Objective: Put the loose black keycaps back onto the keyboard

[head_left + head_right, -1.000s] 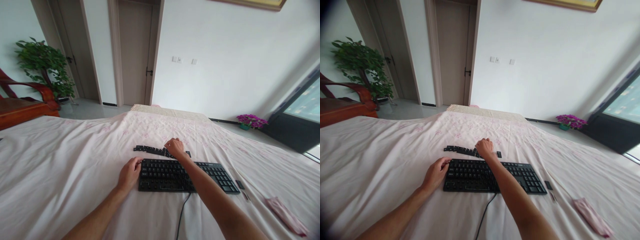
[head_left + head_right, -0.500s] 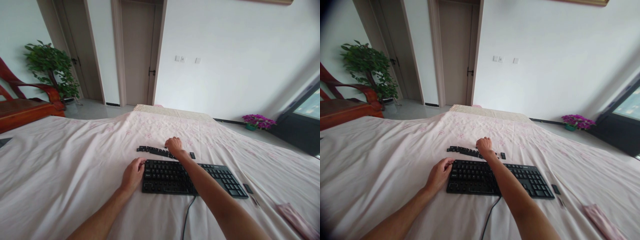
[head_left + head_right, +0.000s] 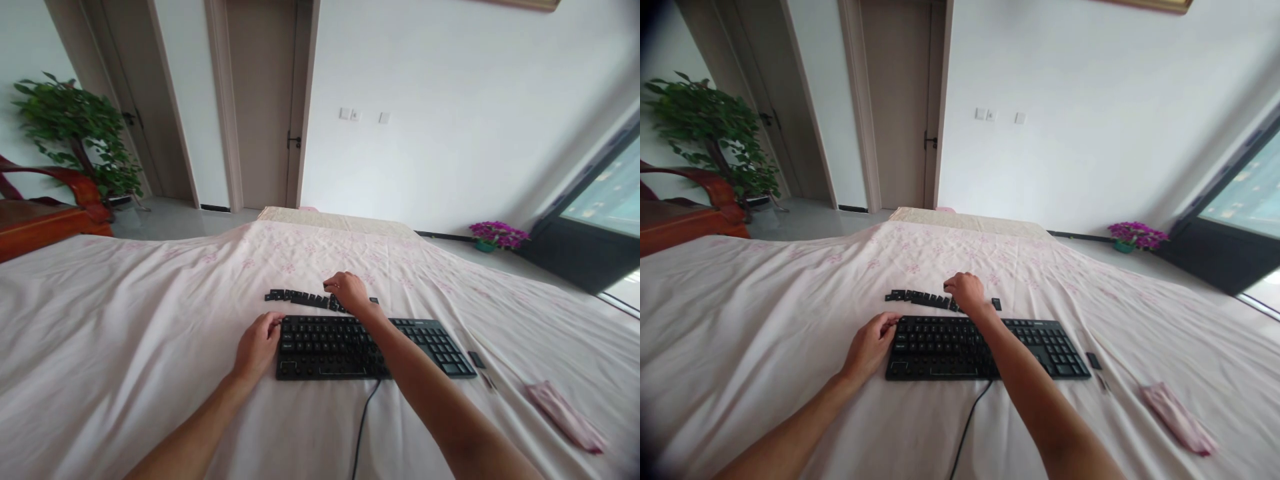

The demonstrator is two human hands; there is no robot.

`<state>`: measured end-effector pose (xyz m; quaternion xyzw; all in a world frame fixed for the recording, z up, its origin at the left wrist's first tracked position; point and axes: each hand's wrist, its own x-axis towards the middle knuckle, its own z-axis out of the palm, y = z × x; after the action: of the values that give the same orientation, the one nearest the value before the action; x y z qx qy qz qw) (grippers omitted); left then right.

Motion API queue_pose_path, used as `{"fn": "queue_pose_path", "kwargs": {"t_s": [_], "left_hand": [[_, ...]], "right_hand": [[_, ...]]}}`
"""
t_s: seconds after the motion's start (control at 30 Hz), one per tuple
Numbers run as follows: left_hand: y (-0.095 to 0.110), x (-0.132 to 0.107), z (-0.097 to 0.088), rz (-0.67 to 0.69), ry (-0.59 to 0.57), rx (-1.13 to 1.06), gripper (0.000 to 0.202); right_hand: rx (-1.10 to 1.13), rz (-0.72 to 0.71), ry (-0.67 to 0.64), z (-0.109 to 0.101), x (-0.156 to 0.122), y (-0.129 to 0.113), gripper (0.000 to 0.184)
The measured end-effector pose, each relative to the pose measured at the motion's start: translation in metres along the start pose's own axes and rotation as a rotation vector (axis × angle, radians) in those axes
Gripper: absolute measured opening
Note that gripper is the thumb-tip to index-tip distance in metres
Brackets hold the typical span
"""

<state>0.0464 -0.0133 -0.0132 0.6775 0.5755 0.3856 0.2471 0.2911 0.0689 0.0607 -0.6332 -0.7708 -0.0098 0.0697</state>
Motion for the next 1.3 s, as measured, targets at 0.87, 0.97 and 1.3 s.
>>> {"fn": "queue_pose_path", "kwargs": {"t_s": [0.87,0.97,1.3], "left_hand": [[-0.001,-0.001,0.001,0.016,0.019,0.037,0.027],[-0.002,-0.001,0.002,0.020,0.017,0.038,0.026],[-0.005,0.000,0.004,0.022,0.017,0.048,0.027]], "right_hand": [[-0.139,-0.258,0.210,0.012,-0.149,0.005,0.009],[-0.191,-0.273,0.208,0.014,-0.152,0.004,0.011],[-0.256,-0.268,0.207,0.021,-0.160,0.001,0.025]]}}
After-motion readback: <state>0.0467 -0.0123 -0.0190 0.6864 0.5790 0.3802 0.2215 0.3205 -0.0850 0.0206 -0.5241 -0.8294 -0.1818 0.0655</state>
